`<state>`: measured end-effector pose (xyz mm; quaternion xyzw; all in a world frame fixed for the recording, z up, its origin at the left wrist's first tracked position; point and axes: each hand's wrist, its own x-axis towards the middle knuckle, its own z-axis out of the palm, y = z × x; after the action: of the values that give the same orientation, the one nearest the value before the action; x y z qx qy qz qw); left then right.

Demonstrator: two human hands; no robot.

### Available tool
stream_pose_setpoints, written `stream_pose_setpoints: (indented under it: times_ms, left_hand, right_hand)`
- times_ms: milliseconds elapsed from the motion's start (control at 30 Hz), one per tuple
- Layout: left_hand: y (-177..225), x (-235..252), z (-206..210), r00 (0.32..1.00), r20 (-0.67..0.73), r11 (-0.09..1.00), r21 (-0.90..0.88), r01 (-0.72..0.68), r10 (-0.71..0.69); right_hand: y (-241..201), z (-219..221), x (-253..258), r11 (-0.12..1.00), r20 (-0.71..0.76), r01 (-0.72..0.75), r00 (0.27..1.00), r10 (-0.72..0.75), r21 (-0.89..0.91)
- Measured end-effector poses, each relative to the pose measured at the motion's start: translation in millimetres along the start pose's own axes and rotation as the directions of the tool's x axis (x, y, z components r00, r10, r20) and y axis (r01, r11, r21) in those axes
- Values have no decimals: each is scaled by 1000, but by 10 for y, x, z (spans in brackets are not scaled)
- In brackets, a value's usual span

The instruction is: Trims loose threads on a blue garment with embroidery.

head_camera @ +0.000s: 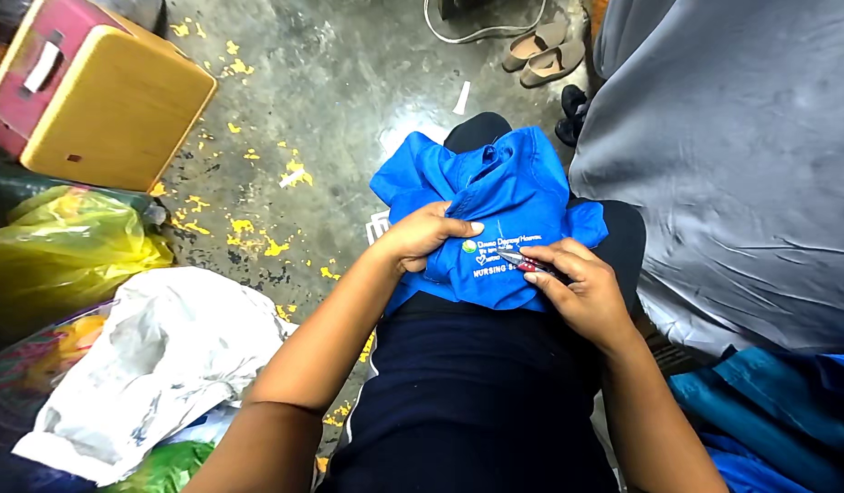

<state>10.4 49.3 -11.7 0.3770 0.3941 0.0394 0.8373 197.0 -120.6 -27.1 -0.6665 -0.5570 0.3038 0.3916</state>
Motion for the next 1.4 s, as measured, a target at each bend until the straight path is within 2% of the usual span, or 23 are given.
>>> stream_pose_setpoints:
  times_ms: [400,567,900,1400]
  left_hand:
    - [-5,-6,-4,1000,-5,1000,-23,5,-5]
    - [-3,2,-8,1000,3,1000,-23,5,-5]
    - [10,-12,-1,1000,11,999,-46,-11,11]
    - [0,-13,2,999,14,998,-44,-34,34]
  right_hand:
    - [15,-9,3,998,13,15,1000,-16,56]
    - [-1,0,-16,998,-14,-24,1000,25,53]
    - [-32,26,-17,1000,-57,-2,998,4,29]
    - [-50,-34,-46,994,-64,-65,995,70,90]
